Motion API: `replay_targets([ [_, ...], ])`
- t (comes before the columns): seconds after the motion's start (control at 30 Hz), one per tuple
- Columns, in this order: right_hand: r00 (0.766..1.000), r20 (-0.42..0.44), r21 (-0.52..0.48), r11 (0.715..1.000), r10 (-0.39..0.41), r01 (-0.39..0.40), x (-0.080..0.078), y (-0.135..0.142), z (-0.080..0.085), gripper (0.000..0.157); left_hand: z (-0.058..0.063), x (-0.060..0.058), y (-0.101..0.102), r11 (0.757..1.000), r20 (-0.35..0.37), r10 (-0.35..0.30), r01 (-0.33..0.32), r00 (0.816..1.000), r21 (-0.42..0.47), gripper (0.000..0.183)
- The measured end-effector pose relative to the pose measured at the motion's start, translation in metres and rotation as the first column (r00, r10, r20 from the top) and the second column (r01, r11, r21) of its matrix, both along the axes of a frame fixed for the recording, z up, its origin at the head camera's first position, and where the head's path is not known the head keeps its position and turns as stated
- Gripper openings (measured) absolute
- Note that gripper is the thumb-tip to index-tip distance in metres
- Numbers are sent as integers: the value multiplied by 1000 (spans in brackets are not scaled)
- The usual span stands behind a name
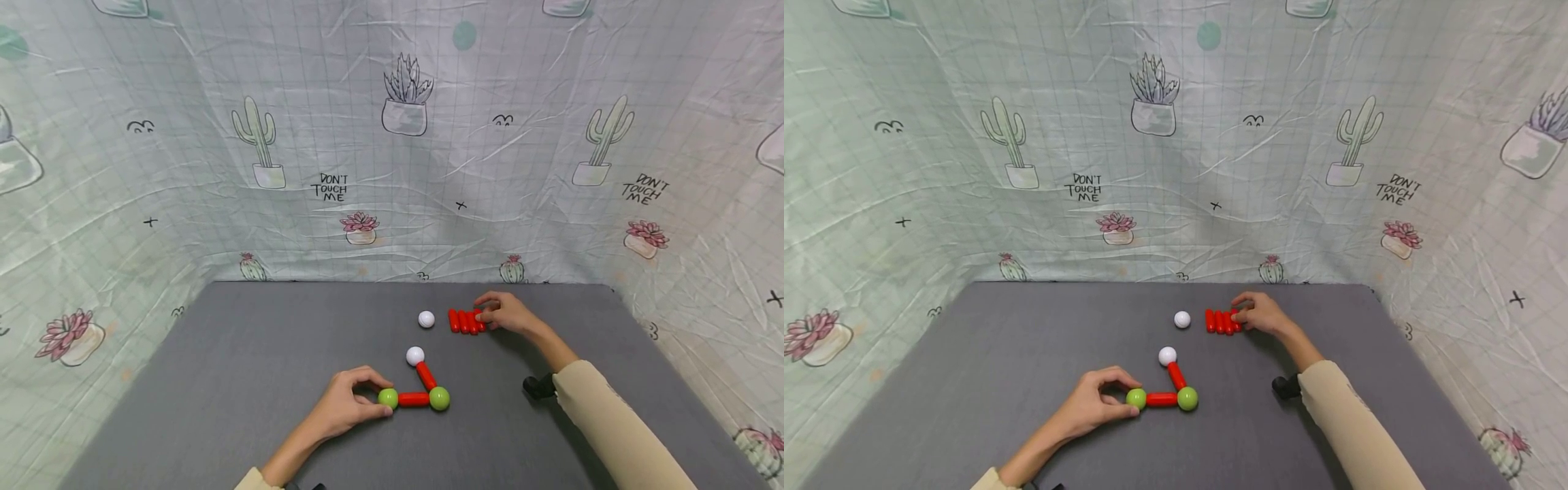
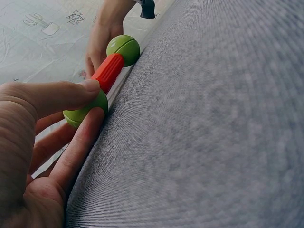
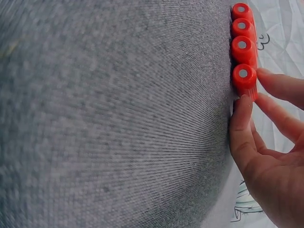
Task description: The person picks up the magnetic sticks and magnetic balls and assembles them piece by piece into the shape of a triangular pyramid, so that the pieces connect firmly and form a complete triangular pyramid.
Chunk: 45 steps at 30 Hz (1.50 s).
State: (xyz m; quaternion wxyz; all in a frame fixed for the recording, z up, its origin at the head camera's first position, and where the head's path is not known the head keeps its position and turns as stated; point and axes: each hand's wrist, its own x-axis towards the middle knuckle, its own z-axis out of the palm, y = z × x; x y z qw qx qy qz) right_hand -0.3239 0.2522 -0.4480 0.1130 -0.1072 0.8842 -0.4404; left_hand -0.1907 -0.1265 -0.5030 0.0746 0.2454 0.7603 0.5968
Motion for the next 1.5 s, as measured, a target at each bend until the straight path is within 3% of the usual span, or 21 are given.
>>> replay_targets([
  [0.73, 993, 104, -26, 998, -49, 52, 2, -3, 8, 34, 1, 0, -1, 1000, -11, 1, -1, 1000, -12, 35],
  [1.27, 991, 99, -67, 993, -91, 97, 10, 4, 8, 35, 0, 0, -1, 1000, -4, -9, 9, 1000, -1, 35],
  [1.5, 992, 99, -103, 991, -81, 91, 18, 4, 18, 40, 0, 0, -1, 1000, -22, -15, 15, 1000, 11, 36],
])
